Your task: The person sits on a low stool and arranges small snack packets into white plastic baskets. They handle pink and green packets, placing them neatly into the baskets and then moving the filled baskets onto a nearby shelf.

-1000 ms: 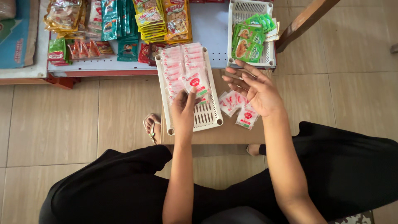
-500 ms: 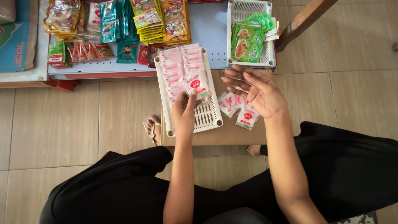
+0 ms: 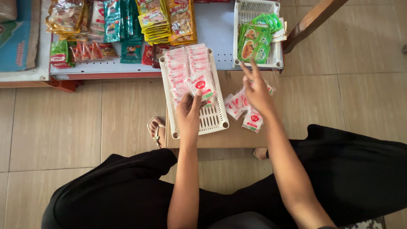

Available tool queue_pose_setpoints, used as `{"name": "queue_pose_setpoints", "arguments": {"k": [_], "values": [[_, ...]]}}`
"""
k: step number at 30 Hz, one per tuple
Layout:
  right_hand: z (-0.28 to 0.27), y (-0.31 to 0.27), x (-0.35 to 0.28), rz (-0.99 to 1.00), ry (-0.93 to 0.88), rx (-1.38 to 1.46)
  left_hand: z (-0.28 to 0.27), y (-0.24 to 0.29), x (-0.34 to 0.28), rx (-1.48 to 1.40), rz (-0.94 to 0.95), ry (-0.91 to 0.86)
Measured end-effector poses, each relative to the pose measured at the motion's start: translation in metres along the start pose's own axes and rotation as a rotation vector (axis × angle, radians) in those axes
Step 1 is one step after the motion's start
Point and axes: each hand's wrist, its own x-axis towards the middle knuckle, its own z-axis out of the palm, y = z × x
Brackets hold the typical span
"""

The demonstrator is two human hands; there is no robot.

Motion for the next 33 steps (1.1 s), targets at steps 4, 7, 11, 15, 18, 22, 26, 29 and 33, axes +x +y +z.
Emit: {"name": "queue_pose_setpoints", "arguments": {"k": [4,7,11,15,18,22,26,29,33], "values": [[0.053,0.046,0.01,-0.041,-0.018,-0.374,0.002,0.002,0.001,0.005,-0.003,0.002],[0.063,0.071,0.015,0.0,0.023,-0.383,0.001,0.003,0.006,0.019,-0.005,0.022],[0.058,0.078,0.012,0.143,-0.004,-0.394,-0.002,-0.006,0.002,0.042,-0.021,0.023],[0.052,0.06,0.009,0.168,-0.02,-0.353,0.0,-0.008,0.005,0.003,-0.033,0.021],[0.048,0.055,0.005,0.184,-0.055,-0.376,-0.001,-0.009,0.004,-0.006,-0.042,0.023],[0.04,0.058,-0.001,0.067,-0.042,-0.423,-0.002,-0.01,0.005,-0.005,-0.022,0.013],[0.033,0.059,-0.01,0.119,-0.056,-0.37,0.0,-0.01,0.004,-0.033,-0.013,-0.006],[0.025,0.048,-0.015,-0.013,-0.055,-0.553,0.001,-0.005,0.001,-0.024,-0.005,-0.006],[0.019,0.029,-0.013,0.153,-0.092,-0.41,0.001,0.002,-0.001,-0.059,-0.01,0.005]]}}
